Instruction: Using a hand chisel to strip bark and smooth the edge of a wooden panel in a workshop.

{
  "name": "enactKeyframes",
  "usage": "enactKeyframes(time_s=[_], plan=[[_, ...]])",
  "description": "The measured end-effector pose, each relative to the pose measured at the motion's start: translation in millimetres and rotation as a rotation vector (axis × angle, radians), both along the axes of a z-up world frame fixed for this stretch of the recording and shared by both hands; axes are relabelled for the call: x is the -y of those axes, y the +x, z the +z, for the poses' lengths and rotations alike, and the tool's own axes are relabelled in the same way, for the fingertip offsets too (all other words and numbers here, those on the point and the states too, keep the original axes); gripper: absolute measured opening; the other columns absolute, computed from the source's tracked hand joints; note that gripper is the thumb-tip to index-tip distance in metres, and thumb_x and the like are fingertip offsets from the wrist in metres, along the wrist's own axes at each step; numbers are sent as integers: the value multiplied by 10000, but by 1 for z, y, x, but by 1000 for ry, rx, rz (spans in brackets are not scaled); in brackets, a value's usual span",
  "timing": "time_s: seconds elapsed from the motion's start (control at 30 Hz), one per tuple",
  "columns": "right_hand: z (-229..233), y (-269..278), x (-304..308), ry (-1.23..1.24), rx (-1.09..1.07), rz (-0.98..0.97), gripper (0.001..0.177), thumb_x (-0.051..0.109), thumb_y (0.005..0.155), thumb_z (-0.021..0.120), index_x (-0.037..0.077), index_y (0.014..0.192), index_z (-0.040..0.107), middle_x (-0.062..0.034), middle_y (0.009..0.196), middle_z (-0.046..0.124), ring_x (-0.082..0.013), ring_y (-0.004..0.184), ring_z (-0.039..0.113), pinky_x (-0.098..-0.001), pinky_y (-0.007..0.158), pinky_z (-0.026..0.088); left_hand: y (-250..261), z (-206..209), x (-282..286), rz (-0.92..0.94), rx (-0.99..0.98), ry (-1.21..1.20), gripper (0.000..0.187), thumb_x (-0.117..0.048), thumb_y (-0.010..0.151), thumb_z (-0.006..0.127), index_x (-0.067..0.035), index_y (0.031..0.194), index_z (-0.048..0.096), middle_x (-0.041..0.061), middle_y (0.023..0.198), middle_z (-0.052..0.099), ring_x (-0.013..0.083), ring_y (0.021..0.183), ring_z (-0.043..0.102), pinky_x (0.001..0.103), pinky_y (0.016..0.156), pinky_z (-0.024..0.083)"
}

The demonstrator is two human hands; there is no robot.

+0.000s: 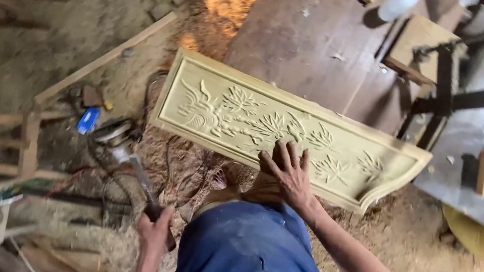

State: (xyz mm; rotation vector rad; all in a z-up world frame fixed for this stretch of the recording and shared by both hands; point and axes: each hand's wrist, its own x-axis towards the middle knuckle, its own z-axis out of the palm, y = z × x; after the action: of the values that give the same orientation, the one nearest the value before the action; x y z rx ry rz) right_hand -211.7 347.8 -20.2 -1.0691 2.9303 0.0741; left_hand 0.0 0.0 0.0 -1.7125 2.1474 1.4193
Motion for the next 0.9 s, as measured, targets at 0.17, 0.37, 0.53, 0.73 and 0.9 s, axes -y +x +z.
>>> enactKeyframes(time_s=[0.17, 0.37, 0.53, 0.73, 0.9], plan=[[45, 6, 5, -176, 147, -57, 980, 314, 633, 695, 259, 1552, 359, -256, 1616, 264, -508, 1461, 250, -742, 1095, 237, -62, 62, 23, -140, 84, 43, 445, -422, 807, 770, -40, 1033, 739, 151, 873, 720, 313, 796, 666, 453, 683, 509], [182, -45, -21, -255, 407, -195, 687, -40, 862, 528, 272, 1474, 530, 50, 1425, 598, -184, 850, 443, -325, 694, 444, -101, 57, 21, -202, 59, 58, 900, -510, 757, 763, 77, 1359, 441, 257, 1343, 456, 406, 1250, 452, 489, 994, 421], [227, -71, -56, -281, 550, -385, 395, 166, 1033, 559, 290, 1401, 628, -52, 815, 815, -109, 439, 698, -271, 511, 696, -112, 74, 9, -236, -203, 195, 271, -238, 849, 753, -24, 1012, 790, 130, 766, 755, 249, 716, 705, 371, 627, 559], [263, -94, -67, -314, 724, -821, 350, 150, 1013, 609, 212, 1351, 676, -111, 1241, 753, -133, 496, 700, -282, 455, 622, -110, 61, 20, -339, -154, 119, 304, -333, 791, 773, -74, 937, 840, 87, 829, 787, 245, 813, 705, 385, 737, 535], [240, -137, -80, -491, 47, -529, 317, 146, 1155, 504, 27, 1377, 696, -155, 744, 770, -135, 330, 544, -282, 299, 471, -106, 50, 22, -318, -118, 157, 340, -387, 806, 768, -115, 1005, 809, 94, 823, 724, 231, 760, 653, 367, 639, 525]])
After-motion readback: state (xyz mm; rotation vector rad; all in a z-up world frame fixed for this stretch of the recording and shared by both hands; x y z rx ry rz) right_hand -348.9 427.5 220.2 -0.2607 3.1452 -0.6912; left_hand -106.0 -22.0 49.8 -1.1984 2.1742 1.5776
